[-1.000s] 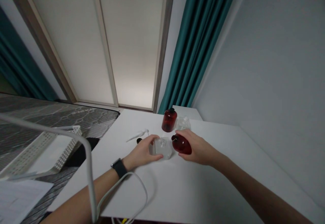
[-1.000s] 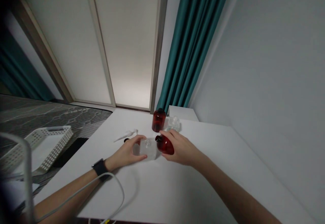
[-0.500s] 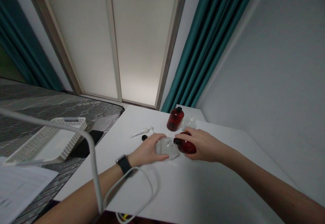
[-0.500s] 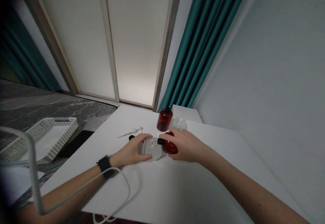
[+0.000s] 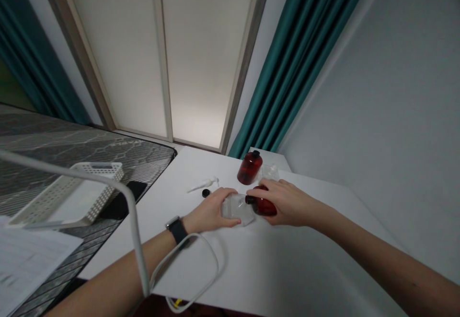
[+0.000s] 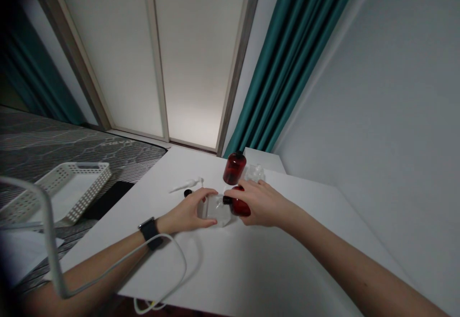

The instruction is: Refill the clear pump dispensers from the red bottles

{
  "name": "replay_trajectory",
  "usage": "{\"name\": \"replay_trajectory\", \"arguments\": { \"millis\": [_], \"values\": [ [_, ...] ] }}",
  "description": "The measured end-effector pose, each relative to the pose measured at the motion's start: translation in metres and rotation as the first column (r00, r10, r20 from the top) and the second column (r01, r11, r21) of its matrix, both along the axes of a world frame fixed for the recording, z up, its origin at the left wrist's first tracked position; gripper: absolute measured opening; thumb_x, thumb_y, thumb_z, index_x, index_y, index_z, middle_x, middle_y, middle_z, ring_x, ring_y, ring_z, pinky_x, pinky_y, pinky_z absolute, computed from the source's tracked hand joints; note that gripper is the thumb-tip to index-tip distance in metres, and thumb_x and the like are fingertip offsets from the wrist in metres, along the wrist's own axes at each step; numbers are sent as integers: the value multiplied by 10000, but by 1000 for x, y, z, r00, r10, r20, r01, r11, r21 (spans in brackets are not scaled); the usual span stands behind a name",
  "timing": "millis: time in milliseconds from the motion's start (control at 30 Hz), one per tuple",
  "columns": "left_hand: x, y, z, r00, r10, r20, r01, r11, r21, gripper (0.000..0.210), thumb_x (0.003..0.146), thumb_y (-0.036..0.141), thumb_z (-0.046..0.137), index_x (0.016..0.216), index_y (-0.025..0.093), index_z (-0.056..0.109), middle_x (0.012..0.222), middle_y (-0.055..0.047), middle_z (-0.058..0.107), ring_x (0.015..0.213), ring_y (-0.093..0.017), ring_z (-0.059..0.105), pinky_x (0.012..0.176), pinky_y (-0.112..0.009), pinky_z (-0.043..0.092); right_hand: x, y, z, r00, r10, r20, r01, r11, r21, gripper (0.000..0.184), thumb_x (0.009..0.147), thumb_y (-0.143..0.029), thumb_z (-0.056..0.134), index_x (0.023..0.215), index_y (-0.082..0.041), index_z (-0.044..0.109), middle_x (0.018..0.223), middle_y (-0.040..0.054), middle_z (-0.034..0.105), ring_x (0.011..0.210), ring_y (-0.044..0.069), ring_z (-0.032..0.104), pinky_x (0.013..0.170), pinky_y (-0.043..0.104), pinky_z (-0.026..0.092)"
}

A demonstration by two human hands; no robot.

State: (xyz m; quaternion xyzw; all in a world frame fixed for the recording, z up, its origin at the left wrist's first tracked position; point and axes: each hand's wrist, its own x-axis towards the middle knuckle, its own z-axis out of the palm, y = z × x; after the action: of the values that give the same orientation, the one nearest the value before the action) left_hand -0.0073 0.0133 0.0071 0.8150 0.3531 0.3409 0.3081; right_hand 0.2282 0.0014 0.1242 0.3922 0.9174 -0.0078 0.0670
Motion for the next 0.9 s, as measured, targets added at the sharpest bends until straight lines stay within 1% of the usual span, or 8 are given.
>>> {"name": "replay_trajectory", "arguments": {
  "millis": [233,400,533,733,900],
  "values": [
    [-1,0,-1,1000,1,-4,-1,1000,-4,621,695,330,808,1233,204,526,1215,-95,624,1050,-283,610,954,-434,486,-4,2,4,998,20,52,-21,1000,18,465,799,-322,660,1253,-316,561,1114,96,581,912,280,609,771,400,439],
    [-1,-1,0,1000,10,-4,-10,1000,-9,618,684,339,814,1222,208,538,1191,-90,633,1036,-284,613,945,-429,487,-4,3,6,997,32,77,-34,999,20,489,784,-298,663,1260,-324,552,1101,92,586,911,280,607,761,389,429],
    [-1,-1,2,1000,9,-5,-9,1000,-10,608,683,346,819,1207,204,545,1177,-87,637,1029,-281,618,936,-421,490,-5,4,6,997,38,67,-40,999,23,486,773,-296,676,1246,-326,567,1084,85,589,902,275,605,756,383,425],
    [-2,0,1,1000,-2,-10,2,1000,-6,596,690,350,817,1196,195,542,1164,-84,638,1019,-276,623,922,-407,495,-9,4,9,994,28,108,-30,999,23,488,773,-286,665,1249,-331,563,1079,81,590,896,276,611,751,385,428],
    [-2,1,1,1000,0,-7,0,1000,-10,589,682,339,817,1184,191,547,1151,-85,643,1008,-275,624,910,-403,495,-11,4,10,994,31,103,-33,999,20,495,752,-264,678,1232,-329,574,1092,81,591,904,281,608,741,380,426]
  ]
}}
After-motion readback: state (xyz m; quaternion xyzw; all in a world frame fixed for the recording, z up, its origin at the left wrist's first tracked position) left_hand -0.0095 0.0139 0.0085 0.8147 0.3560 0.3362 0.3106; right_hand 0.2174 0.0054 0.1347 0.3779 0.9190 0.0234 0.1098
